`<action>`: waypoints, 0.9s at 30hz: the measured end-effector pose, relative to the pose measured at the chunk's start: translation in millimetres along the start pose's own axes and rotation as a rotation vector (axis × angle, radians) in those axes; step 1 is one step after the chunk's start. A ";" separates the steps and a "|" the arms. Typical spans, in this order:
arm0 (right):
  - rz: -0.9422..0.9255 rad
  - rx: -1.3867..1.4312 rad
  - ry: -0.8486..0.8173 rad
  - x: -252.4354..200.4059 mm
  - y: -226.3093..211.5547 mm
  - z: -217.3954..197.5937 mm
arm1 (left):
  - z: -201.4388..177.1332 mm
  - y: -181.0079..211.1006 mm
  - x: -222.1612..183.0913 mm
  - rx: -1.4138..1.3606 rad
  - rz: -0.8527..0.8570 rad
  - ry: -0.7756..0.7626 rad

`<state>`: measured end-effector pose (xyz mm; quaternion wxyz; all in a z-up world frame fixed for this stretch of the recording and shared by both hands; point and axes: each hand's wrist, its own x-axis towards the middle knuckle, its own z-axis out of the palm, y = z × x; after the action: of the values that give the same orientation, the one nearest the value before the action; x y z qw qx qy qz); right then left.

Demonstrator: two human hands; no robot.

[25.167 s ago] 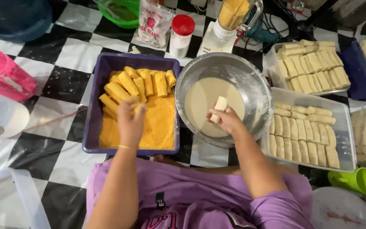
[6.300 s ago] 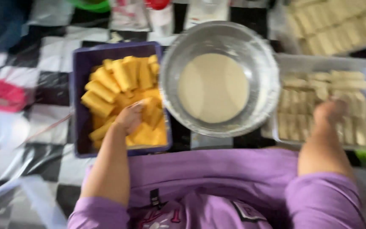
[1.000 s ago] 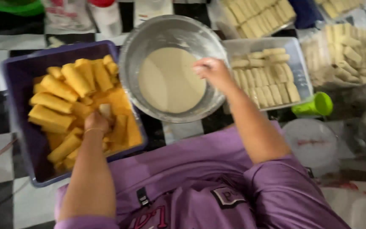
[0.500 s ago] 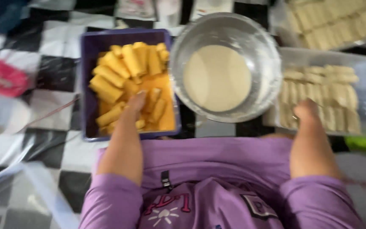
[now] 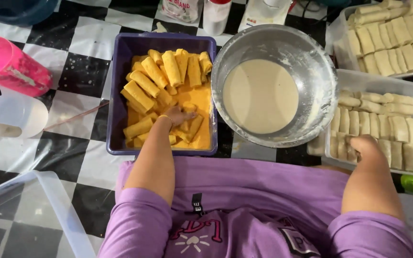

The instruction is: Dipping cylindrical food items into a liquid batter and then coating them with orange breadcrumbs.

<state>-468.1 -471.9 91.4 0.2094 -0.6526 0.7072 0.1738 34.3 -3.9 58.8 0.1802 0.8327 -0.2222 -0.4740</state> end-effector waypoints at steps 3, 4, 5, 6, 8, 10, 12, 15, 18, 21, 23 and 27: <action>0.004 -0.048 -0.018 1.6 2.2 -1.4 | 11.0 -13.8 29.1 0.250 0.033 0.145; -0.051 -0.088 -0.015 5.2 4.0 -2.5 | 7.6 -2.1 10.9 0.118 -0.067 0.170; -0.105 -0.128 -0.013 8.7 6.0 -3.8 | 4.4 9.8 -7.5 -0.015 -0.167 0.195; -0.106 -0.124 -0.013 -2.8 2.8 -6.7 | -1.5 21.9 -22.9 -0.012 -0.166 0.198; -0.136 -0.160 -0.037 -26.2 -2.1 -12.9 | -11.5 45.9 -54.5 -0.091 -0.115 0.097; -0.119 -0.096 -0.020 -9.2 8.7 -8.6 | -15.4 39.0 -54.6 -0.217 0.009 0.132; -0.102 -0.032 -0.003 2.3 20.2 -7.8 | -14.5 27.2 -41.2 -0.344 0.134 0.168; -0.046 0.281 0.143 19.2 33.6 -8.7 | -9.0 11.3 -19.3 -0.263 0.137 0.280; -0.375 1.285 -0.132 15.3 6.3 -22.3 | -6.5 15.7 -25.8 0.042 0.061 0.116; -0.606 1.276 -0.425 -49.1 -67.5 -38.5 | -6.5 13.4 -29.1 0.062 -0.001 0.034; -0.599 1.278 -0.464 -58.5 -105.9 -31.6 | -12.2 14.4 -40.2 -0.004 -0.006 0.133; -0.593 1.280 -0.507 -119.6 -208.8 23.7 | -30.8 14.8 -57.0 -0.102 0.000 0.280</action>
<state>-251.3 -376.3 139.5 0.7427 -0.5065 0.3946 -0.1903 32.4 17.3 121.8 0.2518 0.8804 -0.1707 -0.3639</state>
